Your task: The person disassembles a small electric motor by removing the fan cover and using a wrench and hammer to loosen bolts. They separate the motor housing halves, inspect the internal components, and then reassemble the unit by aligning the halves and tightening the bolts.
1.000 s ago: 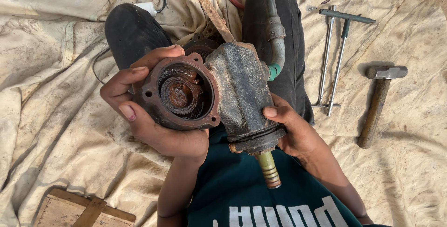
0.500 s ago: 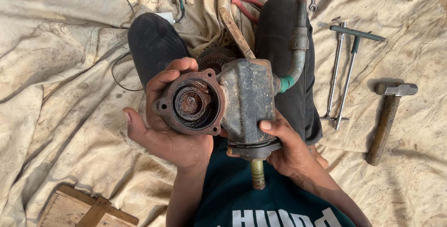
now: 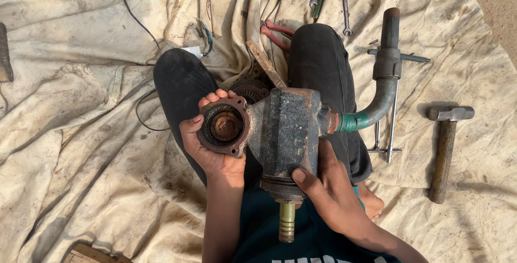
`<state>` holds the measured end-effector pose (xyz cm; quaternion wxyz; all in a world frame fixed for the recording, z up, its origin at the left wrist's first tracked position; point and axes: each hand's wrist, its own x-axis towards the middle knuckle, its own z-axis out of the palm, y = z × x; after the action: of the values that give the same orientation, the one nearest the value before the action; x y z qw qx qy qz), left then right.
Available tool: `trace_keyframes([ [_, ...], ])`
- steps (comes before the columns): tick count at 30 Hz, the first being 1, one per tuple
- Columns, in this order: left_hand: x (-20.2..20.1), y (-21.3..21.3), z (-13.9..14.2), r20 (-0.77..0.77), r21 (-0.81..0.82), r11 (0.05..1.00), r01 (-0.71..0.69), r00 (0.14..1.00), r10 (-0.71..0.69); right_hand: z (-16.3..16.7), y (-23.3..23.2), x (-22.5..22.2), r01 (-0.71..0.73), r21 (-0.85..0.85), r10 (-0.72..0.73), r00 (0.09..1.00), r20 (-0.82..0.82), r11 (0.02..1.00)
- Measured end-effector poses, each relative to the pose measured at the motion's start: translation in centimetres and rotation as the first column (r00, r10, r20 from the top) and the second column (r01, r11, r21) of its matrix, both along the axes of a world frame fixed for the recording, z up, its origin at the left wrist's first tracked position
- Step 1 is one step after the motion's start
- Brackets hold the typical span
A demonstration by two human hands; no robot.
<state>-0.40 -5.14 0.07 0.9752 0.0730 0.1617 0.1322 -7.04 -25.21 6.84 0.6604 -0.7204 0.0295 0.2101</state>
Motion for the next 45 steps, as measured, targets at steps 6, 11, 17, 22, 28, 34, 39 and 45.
trace_keyframes([
  [6, -0.2, -1.7, -2.2, 0.013, -0.062, 0.998, -0.025, 1.0, 0.026, 2.0, -0.1, 0.3, 0.061, -0.12, -0.057, 0.998, 0.033, 0.991],
  [11, -0.9, -2.1, -2.4, 0.078, -0.102, 0.994, -0.026, 0.996, 0.034, 3.0, 0.5, -0.3, 0.054, -0.102, -0.039, 0.989, 0.141, 0.993],
  [17, -1.4, -1.5, -2.2, 0.279, 0.04, 0.995, -0.09, 0.957, 0.075, 2.2, 0.0, -1.7, 0.035, -0.154, 0.013, 0.954, 0.299, 0.987],
  [22, -3.5, 0.6, -1.2, 0.419, 0.031, 0.984, -0.175, 0.896, 0.147, -1.5, -0.5, -3.2, 0.074, 0.416, -0.114, 0.991, 0.073, 0.906],
  [28, -4.4, 1.5, 0.2, 0.541, 0.111, 0.99, -0.083, 0.841, 0.01, -5.0, -0.3, -2.0, 0.165, 0.49, -0.139, 0.986, -0.09, 0.856],
  [34, -4.0, 2.6, 3.8, 0.465, 0.295, 0.936, -0.191, 0.885, 0.034, -3.9, 1.8, 2.1, -0.019, 0.443, 0.027, 1.0, -0.012, 0.896],
  [39, -5.8, 4.7, 7.0, -0.141, 0.626, 0.757, -0.189, 0.927, 0.348, -3.7, 5.2, 4.2, -0.136, 0.496, 0.032, 0.977, 0.213, 0.858],
  [45, -7.6, 12.4, 5.1, 0.089, 0.689, 0.658, -0.304, 0.936, 0.341, -5.1, 11.1, 5.8, -0.501, 0.26, 0.387, 0.837, 0.386, 0.825],
])
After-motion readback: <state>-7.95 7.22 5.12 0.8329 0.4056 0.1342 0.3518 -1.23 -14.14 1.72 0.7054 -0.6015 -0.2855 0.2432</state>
